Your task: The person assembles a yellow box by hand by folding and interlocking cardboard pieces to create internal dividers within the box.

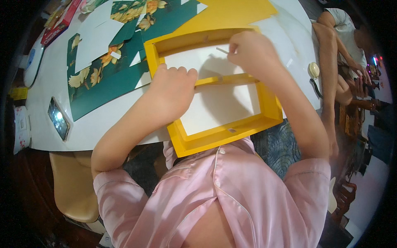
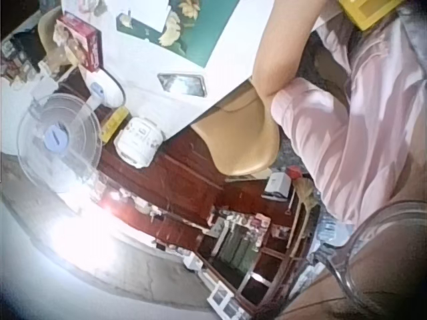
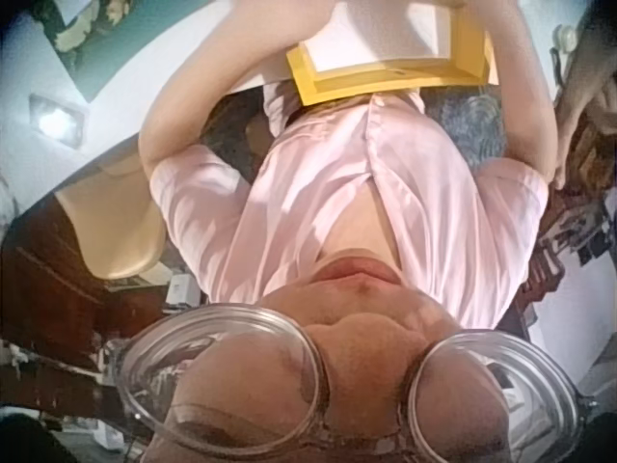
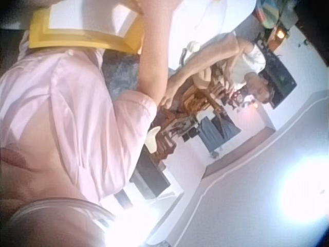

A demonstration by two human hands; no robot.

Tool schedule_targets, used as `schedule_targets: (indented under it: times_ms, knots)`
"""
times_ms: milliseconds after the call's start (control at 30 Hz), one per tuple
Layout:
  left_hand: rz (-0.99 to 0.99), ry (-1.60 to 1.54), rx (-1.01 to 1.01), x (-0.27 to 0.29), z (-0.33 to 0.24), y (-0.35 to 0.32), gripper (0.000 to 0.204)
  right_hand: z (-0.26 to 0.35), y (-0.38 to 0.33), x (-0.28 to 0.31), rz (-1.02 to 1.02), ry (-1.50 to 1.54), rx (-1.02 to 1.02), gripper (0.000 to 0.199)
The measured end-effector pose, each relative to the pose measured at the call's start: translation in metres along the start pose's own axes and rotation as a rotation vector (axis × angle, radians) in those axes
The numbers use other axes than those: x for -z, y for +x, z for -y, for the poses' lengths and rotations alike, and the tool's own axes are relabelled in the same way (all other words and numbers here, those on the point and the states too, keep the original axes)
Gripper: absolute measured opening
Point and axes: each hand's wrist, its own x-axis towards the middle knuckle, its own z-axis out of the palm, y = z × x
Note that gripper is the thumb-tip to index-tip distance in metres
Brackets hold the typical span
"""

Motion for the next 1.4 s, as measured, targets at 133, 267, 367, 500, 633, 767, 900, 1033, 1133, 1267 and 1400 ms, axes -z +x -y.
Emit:
schedule_targets:
  times_ms: [133, 267, 367, 500, 633, 767, 900, 1033, 1133, 1267, 1400]
  knots:
    - [-0.030, 0.017, 0.009, -0.004, 0.001, -0.004, 0.018, -0.060, -0.035, 0.048, -0.220, 0.375, -0.193, 0.021]
    - [-0.048, -0.027, -0.063, 0.001, -0.003, -0.001, 0.023, -0.132, -0.063, 0.039, -0.257, 0.241, -0.518, 0.023]
    - [-0.113, -0.082, -0.090, 0.004, -0.006, 0.003, 0.027, -0.161, -0.069, 0.019, -0.224, 0.167, -0.607, 0.025]
    - [-0.224, -0.135, -0.087, 0.007, -0.014, 0.011, 0.030, -0.165, -0.066, 0.003, -0.156, 0.017, -0.664, 0.026]
    - [-0.252, -0.168, -0.152, 0.013, -0.028, 0.026, 0.029, -0.169, -0.074, -0.011, -0.232, 0.241, -0.590, 0.026]
    - [-0.126, -0.119, -0.140, 0.008, -0.037, 0.040, 0.023, -0.171, -0.085, -0.022, -0.377, 0.398, -0.410, 0.024]
    - [-0.116, -0.067, -0.167, -0.001, -0.036, 0.045, 0.017, -0.116, -0.078, 0.001, -0.503, 0.309, 0.125, 0.020]
    - [-0.143, -0.037, -0.150, -0.007, -0.032, 0.048, 0.016, -0.067, -0.061, 0.001, -0.149, 0.008, 0.401, 0.024]
    - [-0.153, -0.032, -0.144, -0.008, -0.033, 0.049, 0.016, -0.054, -0.046, 0.018, -0.093, -0.420, 0.516, 0.018]
    - [-0.152, -0.060, -0.137, -0.005, -0.032, 0.042, 0.019, -0.054, -0.040, 0.018, -0.020, -0.421, 0.475, 0.020]
    - [-0.169, -0.101, -0.086, 0.008, -0.014, 0.017, 0.020, -0.046, -0.038, 0.029, 0.101, -0.499, 0.405, 0.018]
